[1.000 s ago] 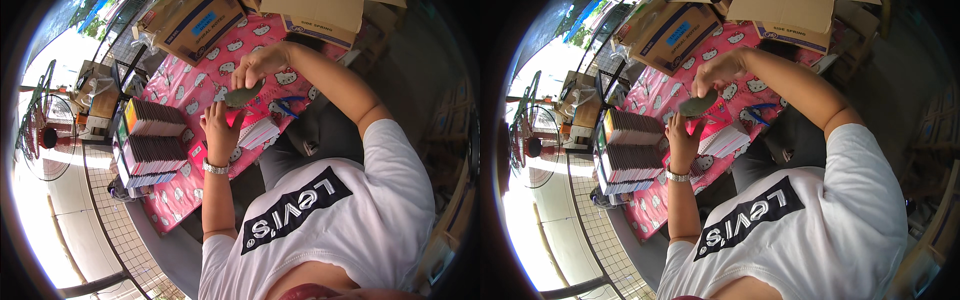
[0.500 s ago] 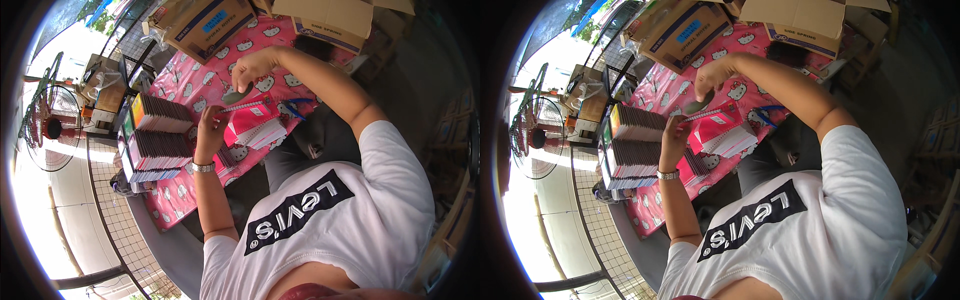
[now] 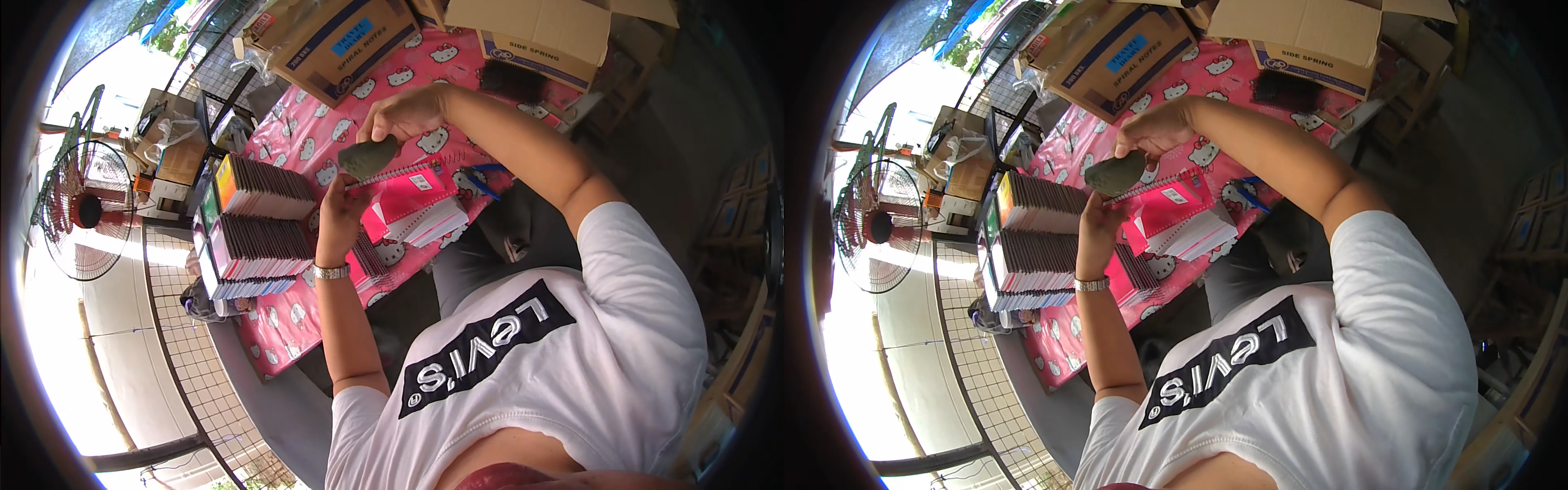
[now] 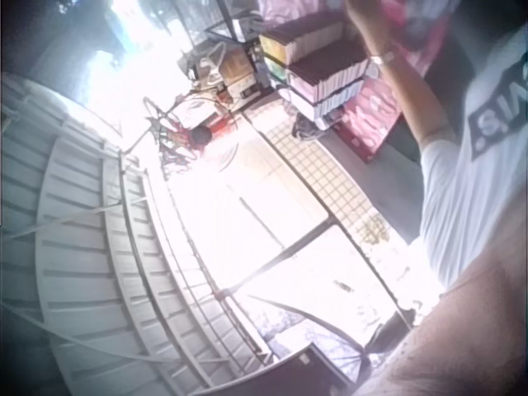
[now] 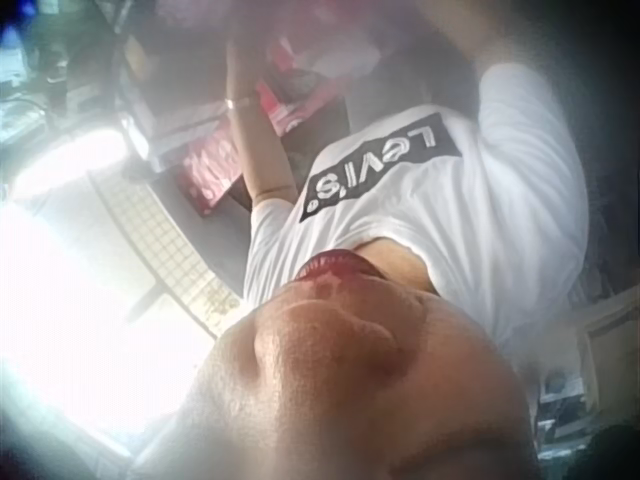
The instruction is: The person assembles spiral notebooks by inserting wire coils into pre-punched holes in paper stacks and using pliers to secure the ends.
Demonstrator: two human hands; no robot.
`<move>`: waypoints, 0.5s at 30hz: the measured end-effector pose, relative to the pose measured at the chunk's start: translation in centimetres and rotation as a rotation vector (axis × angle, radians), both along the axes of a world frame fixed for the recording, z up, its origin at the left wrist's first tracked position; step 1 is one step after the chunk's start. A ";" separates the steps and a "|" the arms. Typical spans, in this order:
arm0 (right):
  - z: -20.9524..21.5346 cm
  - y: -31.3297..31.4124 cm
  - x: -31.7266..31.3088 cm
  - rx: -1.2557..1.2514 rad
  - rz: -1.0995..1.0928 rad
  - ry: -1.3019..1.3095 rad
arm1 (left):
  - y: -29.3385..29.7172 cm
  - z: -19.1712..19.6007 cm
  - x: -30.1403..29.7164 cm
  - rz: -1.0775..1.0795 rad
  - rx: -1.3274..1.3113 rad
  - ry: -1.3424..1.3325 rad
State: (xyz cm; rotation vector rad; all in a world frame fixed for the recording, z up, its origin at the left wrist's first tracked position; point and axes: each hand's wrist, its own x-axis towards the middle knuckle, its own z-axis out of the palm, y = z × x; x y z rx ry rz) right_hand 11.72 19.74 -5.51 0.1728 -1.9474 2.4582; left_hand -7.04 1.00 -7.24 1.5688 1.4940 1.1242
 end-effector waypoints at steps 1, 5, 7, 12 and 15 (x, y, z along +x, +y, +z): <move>-0.1 0.2 -0.4 0.094 -0.031 -0.087 | 0.1 0.5 0.7 -0.006 0.012 -0.048; 0.2 -0.8 -0.6 -0.110 -0.071 -0.110 | -0.3 0.4 0.2 -0.019 -0.047 -0.233; -0.7 -0.3 -0.8 0.314 -0.200 -0.198 | -0.1 0.0 -0.2 -0.013 -0.052 -0.155; -7.6 5.0 2.4 0.942 -0.620 -0.349 | 0.2 0.0 0.5 0.039 -0.031 -0.147; -14.2 2.4 5.5 1.424 -0.874 -0.690 | -1.0 -0.7 0.1 0.146 -0.012 -0.250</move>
